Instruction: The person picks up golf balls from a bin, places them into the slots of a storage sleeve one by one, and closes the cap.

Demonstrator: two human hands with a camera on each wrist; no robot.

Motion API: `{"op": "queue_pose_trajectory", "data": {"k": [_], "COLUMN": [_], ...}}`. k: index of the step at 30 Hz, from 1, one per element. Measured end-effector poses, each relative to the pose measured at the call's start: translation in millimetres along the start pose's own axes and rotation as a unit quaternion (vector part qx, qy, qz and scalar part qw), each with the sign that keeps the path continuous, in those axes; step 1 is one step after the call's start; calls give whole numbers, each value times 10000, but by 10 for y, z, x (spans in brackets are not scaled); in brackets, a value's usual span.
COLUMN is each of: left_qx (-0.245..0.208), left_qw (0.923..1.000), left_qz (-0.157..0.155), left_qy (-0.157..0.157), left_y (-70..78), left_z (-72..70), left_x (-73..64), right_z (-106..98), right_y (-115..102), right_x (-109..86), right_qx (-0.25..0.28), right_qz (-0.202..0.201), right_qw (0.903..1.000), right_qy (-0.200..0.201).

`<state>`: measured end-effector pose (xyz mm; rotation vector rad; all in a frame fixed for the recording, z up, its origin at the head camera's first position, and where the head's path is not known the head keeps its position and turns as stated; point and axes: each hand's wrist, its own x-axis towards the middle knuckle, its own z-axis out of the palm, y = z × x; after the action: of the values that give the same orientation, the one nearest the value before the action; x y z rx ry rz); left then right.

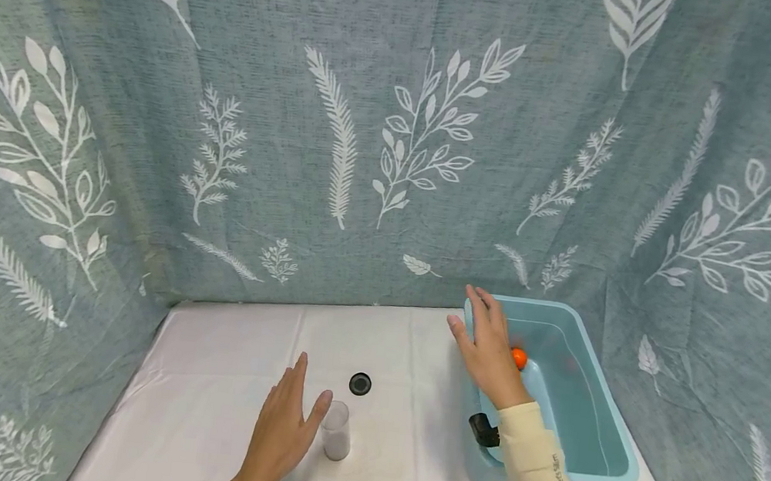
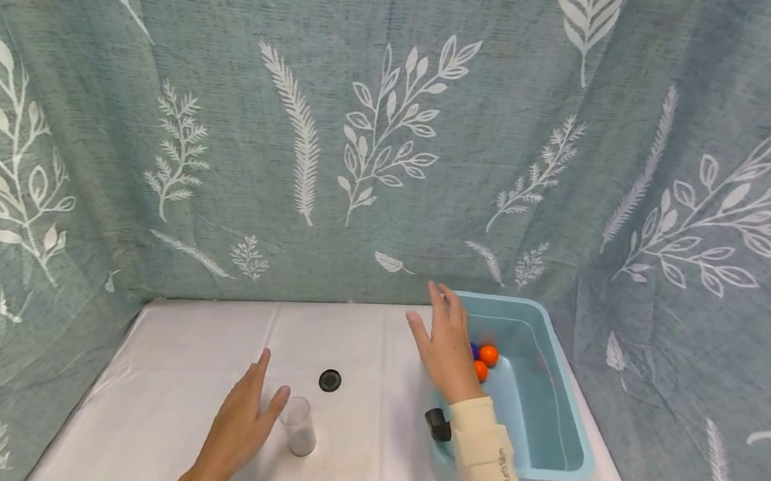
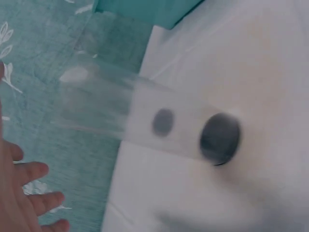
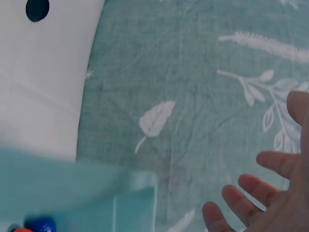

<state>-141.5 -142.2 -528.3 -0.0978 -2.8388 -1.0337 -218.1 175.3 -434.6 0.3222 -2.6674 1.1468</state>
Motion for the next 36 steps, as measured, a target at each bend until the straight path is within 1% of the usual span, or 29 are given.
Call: {"op": "queue_pose_trajectory", "data": {"k": [3,7,12,17,20,22,27,29,31,34,36], "left_qx": [-354,-709,-1024,-1128,-1163,-1210,-1330,-1343,-1316,-1227,-1201], "left_qw": [9993,9971,9942,9931,9926,9919,9899,9896,9898,9914,9919], "left_qz": [-8,34,-61,-163,-266,-317,-415,-459,-477,-400,-300], "left_qy": [124,290,313,272,225,225,254,246,246,238,272], "left_y": [-62,-153,-247,-286,-278,-271,-262,-265,-269,-282,-293], "left_z": [63,167,298,426,498,543,617,637,652,662,661], "left_x": [-62,-126,-181,-240,-276,-288,-286,-280,-273,-268,-264], "right_z": [-52,-130,-183,-209,-244,-273,-333,-337,-329,-292,-265], "right_y": [100,269,528,766,883,958,1154,1229,1303,1418,1497], "right_x": [2,-14,3,54,80,90,108,110,101,72,53], "right_qx": [225,551,811,937,1009,962,454,380,432,505,515], "right_qz": [283,697,1080,1518,1818,2022,2407,2588,2782,3048,3173], "right_qw": [9992,9950,9878,9802,9749,9718,9684,9648,9595,9504,9455], "right_qy": [169,449,773,855,795,746,476,261,1,-354,-512]}}
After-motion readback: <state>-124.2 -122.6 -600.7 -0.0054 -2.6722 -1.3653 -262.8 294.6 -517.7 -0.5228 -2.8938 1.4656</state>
